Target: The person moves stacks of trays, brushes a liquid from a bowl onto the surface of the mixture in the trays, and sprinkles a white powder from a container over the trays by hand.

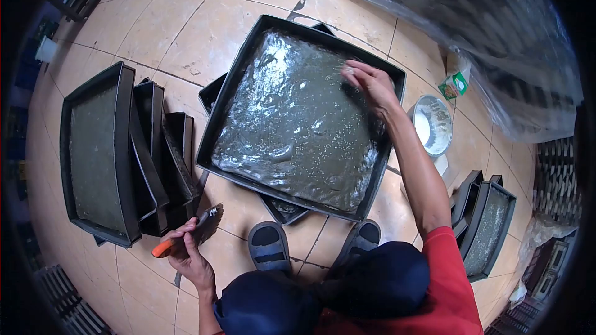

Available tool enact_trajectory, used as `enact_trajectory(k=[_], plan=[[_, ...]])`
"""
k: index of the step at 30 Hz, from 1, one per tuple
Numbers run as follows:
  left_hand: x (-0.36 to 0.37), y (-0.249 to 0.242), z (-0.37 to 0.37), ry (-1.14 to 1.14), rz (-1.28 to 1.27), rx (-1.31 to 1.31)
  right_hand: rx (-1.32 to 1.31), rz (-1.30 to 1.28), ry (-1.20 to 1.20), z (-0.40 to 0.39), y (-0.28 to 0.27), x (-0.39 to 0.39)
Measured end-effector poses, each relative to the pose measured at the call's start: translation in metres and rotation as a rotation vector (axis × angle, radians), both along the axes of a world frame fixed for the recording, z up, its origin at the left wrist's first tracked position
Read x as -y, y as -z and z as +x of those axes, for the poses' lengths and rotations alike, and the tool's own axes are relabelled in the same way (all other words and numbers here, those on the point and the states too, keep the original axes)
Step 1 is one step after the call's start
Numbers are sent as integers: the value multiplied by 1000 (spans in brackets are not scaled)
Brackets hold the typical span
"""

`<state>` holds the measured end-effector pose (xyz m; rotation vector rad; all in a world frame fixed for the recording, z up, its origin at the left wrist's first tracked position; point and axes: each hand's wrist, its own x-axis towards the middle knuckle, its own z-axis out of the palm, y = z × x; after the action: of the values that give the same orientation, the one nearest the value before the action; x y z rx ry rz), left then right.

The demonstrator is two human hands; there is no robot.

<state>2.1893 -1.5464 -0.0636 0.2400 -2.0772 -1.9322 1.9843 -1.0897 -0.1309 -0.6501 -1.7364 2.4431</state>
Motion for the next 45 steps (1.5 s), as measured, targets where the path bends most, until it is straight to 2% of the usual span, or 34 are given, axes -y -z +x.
enact_trajectory(k=[1,2,5,6,9,10,11,13,16,18,19,21,23,25,27,28,29,30,32,35,36,39,41,43,45], plan=[[2,1,-1,-2,0,7,-2,-21,-21,-7,0,6],[4,3,-3,2,-2,5,-26,12,55,-15,2,10],[8,7,-5,10,1,17,62,264,-217,-9,-1,21],[10,8,-5,8,4,23,83,125,-181,1,-20,41],[15,13,-6,7,8,32,14,152,-16,28,-17,48],[16,15,-5,8,6,32,103,295,-137,42,-20,52],[17,17,-3,-1,3,41,166,304,-300,52,-22,56],[17,18,-2,-1,-9,37,99,238,-119,70,-40,78],[13,15,0,6,1,41,-7,603,-225,85,-45,94],[11,16,0,25,9,31,-146,504,-645,89,-43,101],[9,14,0,23,18,33,-267,531,-665,92,-55,110],[3,6,1,17,33,38,-84,289,-626,104,-71,110],[2,2,5,4,37,35,91,733,-501,127,-67,95],[5,4,10,2,25,12,217,995,-227,158,-64,79],[13,14,17,-1,-3,-25,125,1187,180,187,-48,62],[17,19,21,6,-26,-22,66,1274,264,198,-28,56],[15,20,25,4,-17,-8,159,1037,204,213,-4,51],[13,19,27,8,-9,1,184,1050,114,223,24,45],[9,19,28,10,19,-8,254,1118,12,227,25,43],[9,13,30,42,31,-80,125,520,100,215,-15,50],[12,11,30,48,-24,-129,7,339,201,210,-37,57],[10,4,23,39,-65,-183,-158,2,282,203,-99,56],[11,1,17,59,-76,-229,-219,11,321,213,-102,44],[24,2,11,53,-198,-212,-246,65,389,235,-106,38],[30,16,4,10,-196,-263,-257,143,510,272,-105,38]])
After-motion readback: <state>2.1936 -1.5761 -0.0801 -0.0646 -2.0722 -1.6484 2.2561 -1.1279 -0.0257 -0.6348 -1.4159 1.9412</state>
